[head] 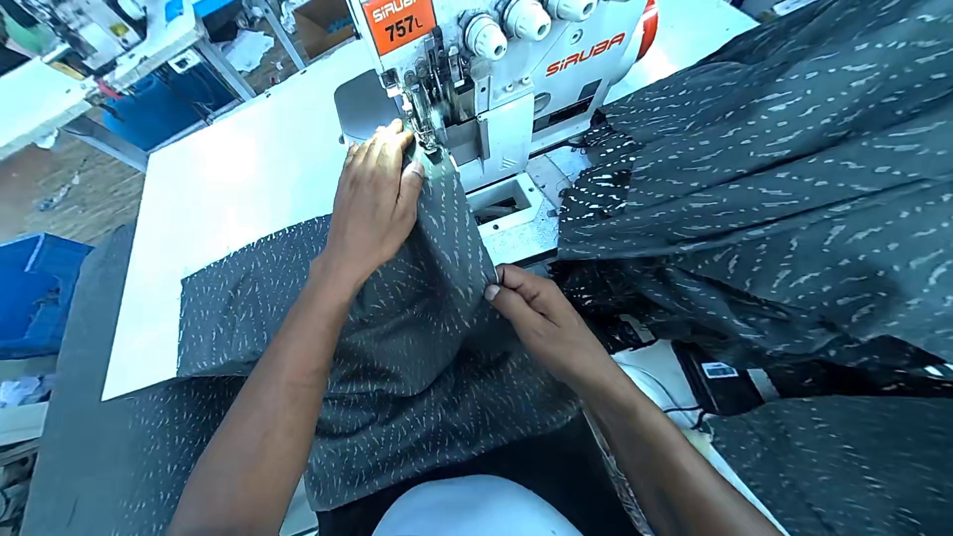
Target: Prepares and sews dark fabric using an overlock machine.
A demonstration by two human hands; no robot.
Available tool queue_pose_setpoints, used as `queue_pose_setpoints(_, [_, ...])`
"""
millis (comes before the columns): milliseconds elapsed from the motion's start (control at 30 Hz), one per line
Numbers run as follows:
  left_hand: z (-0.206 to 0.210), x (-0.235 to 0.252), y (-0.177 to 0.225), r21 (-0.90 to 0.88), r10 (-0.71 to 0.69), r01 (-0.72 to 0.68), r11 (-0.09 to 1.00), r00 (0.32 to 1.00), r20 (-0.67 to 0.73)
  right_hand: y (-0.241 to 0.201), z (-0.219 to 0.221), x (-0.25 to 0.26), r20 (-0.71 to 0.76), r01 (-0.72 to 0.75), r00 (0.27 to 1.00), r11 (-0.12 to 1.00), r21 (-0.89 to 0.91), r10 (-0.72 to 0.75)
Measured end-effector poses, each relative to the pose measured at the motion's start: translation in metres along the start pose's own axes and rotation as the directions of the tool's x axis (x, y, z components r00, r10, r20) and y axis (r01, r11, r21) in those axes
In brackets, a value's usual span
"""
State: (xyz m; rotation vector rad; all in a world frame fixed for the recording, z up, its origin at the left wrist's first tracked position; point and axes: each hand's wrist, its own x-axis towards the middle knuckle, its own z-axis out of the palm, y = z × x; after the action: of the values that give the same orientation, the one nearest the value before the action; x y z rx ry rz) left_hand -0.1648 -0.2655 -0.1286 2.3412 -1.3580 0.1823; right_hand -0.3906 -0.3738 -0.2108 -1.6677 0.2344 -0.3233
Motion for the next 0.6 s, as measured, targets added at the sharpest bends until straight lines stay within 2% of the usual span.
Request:
queue_pose_setpoints(167, [-0.007,0.037,-0.030,-0.003,-0.046,0.047,0.999,0.992,0.114,-0.013,-0.002,0.033,-0.009,0.042,0.999,0.999,-0.004,-0.042])
queue_pose_setpoints(433, [-0.006,0.080,-0.070,-0.022,-0.107,0.110,0.994,0.987,0.122,-0.022,0.000,0.067,-0.018,0.071,0.997,0.997,-0.026,-0.071])
queue_pose_setpoints(467, [-0.006,0.079,-0.070,-0.035,-0.126,0.129,0.991,0.990,0.057,-0.021,0.000,0.066,-0.026,0.079,0.996,0.996,-0.034,-0.080])
queue_pose_setpoints(500, [-0.007,0.073,-0.067,-0.059,-0.119,0.115,0.992,0.991,-0.067,-0.020,-0.002,0.060,-0.022,0.092,0.995,0.994,-0.052,-0.093])
queue_pose_setpoints(600, [-0.021,0.023,-0.041,-0.085,0.024,-0.061,0.995,0.926,-0.376,-0.009,-0.014,0.023,0.049,0.106,0.994,0.990,-0.095,-0.102])
